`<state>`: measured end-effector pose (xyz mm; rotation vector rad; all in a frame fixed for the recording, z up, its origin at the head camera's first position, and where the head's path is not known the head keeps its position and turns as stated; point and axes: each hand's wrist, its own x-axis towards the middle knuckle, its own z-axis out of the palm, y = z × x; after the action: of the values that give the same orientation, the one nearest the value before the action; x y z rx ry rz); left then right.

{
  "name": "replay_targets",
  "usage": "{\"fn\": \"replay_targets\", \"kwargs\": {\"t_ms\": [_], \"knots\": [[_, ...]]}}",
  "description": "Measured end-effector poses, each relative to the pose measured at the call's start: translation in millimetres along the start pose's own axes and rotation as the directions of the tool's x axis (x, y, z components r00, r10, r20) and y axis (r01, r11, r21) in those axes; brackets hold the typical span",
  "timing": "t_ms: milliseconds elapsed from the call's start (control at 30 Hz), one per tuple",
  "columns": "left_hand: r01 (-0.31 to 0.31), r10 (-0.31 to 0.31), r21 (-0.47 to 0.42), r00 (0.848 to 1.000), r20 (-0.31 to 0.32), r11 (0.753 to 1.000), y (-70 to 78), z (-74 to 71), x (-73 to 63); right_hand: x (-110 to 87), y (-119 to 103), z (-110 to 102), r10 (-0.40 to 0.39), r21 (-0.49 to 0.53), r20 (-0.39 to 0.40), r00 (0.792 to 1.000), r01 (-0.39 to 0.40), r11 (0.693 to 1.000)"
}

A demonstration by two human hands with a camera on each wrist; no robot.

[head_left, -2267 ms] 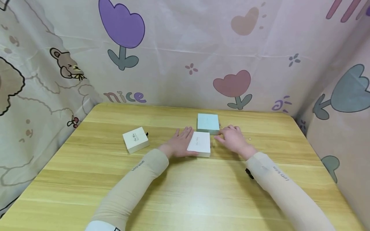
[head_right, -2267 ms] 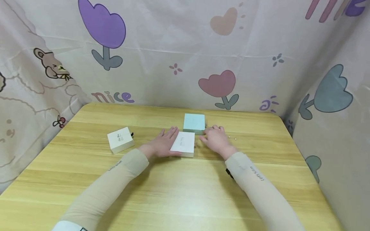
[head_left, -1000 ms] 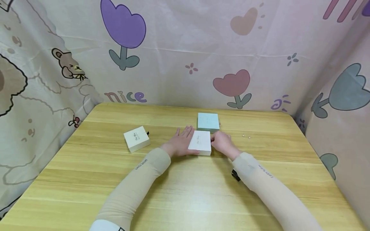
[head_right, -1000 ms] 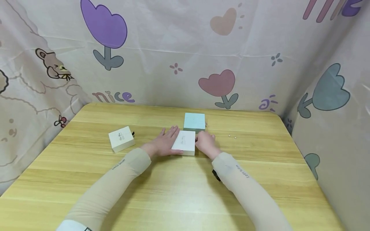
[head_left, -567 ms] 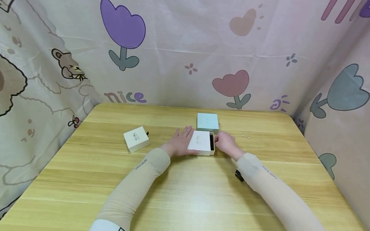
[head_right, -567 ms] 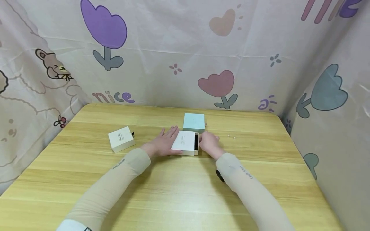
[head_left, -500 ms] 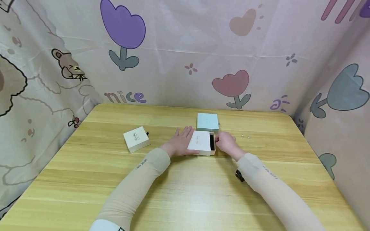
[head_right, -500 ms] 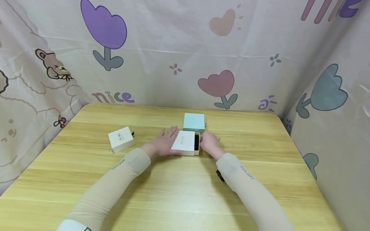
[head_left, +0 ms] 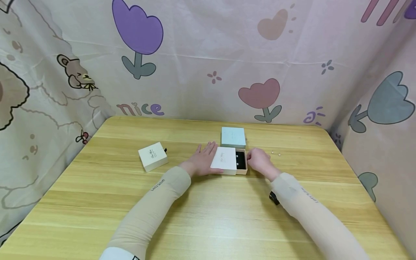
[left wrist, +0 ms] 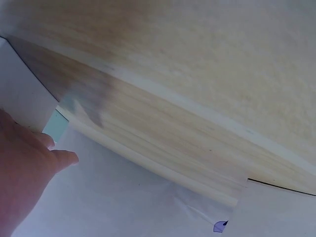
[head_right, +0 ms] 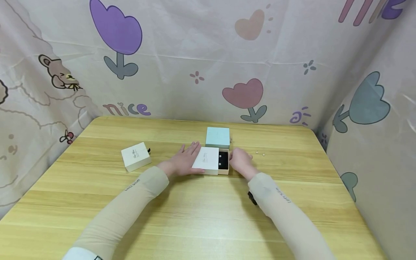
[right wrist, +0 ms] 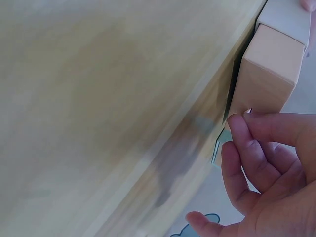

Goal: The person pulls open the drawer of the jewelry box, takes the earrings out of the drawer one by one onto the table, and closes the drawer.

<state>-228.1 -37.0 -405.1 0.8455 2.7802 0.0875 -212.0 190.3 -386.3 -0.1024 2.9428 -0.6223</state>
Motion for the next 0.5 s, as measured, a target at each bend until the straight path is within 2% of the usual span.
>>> {"fn": "replay_targets", "kwargs": {"t_ms": [500], "knots": [[0.001,-0.001,-0.001,1.0,-0.001,1.0,-0.3,0.4,-0.6,-1.6,7.8,-3.1,0.006,-0.025,-0.018,1.0,-0.007,1.0]]}}
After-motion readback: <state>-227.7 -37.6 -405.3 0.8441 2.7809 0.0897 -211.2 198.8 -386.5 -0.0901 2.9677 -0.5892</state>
